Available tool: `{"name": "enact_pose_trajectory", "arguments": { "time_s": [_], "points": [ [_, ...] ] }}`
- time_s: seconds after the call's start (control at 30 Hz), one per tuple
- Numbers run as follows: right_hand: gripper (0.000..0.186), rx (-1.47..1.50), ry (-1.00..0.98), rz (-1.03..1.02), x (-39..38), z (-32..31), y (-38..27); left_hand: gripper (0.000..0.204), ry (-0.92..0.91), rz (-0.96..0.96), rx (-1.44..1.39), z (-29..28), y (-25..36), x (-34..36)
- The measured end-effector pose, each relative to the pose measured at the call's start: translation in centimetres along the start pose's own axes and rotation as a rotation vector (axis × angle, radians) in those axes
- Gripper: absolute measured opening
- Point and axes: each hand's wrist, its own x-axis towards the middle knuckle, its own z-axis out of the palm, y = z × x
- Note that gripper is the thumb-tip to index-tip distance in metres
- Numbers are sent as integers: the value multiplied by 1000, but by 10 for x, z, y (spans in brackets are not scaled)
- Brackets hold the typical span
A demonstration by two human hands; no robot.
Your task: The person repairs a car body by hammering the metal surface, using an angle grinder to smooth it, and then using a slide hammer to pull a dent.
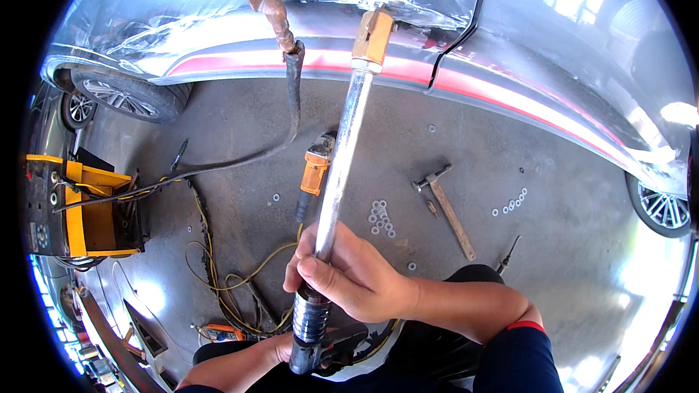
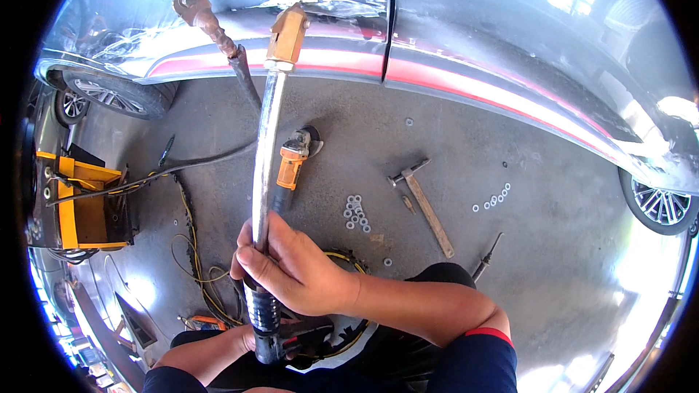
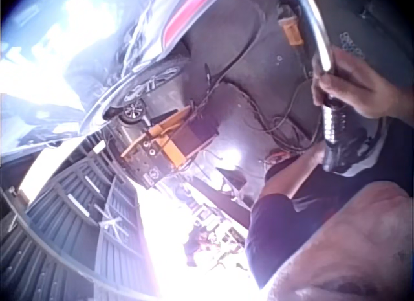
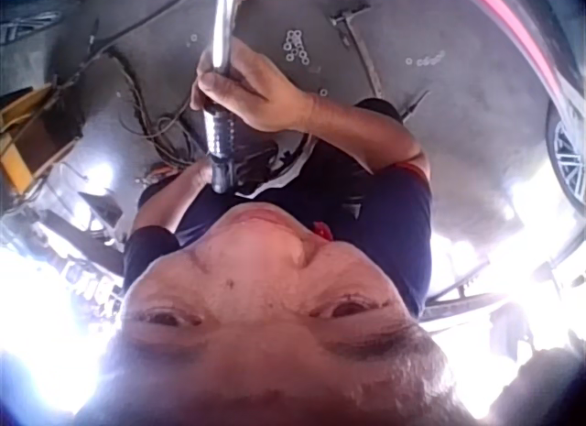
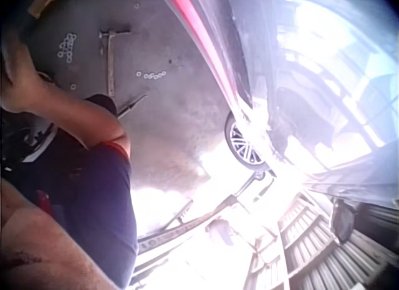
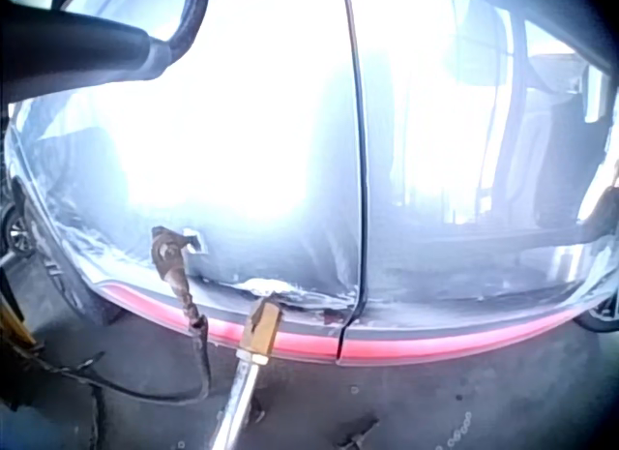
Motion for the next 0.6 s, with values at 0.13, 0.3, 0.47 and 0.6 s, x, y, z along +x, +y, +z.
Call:
{"name": "enact_pose_trajectory", "arguments": {
  "time_s": [0.13, 0.3, 0.47, 0.6],
  "points": [
    [23, -14, 5, -12, 1, 0, 1, 44, -5, -9, -2, -1, -1, -1],
    [24, -3, 0, -29, 2, 1, -2, 44, -10, -20, -11, -2, -4, -3],
    [17, 93, 14, -34, 1, 7, 0, 45, -20, -26, -20, -3, -10, -5],
    [13, 457, 70, 101, -6, 31, 24, 45, -22, -20, -38, -9, -15, -5]
  ]
}}
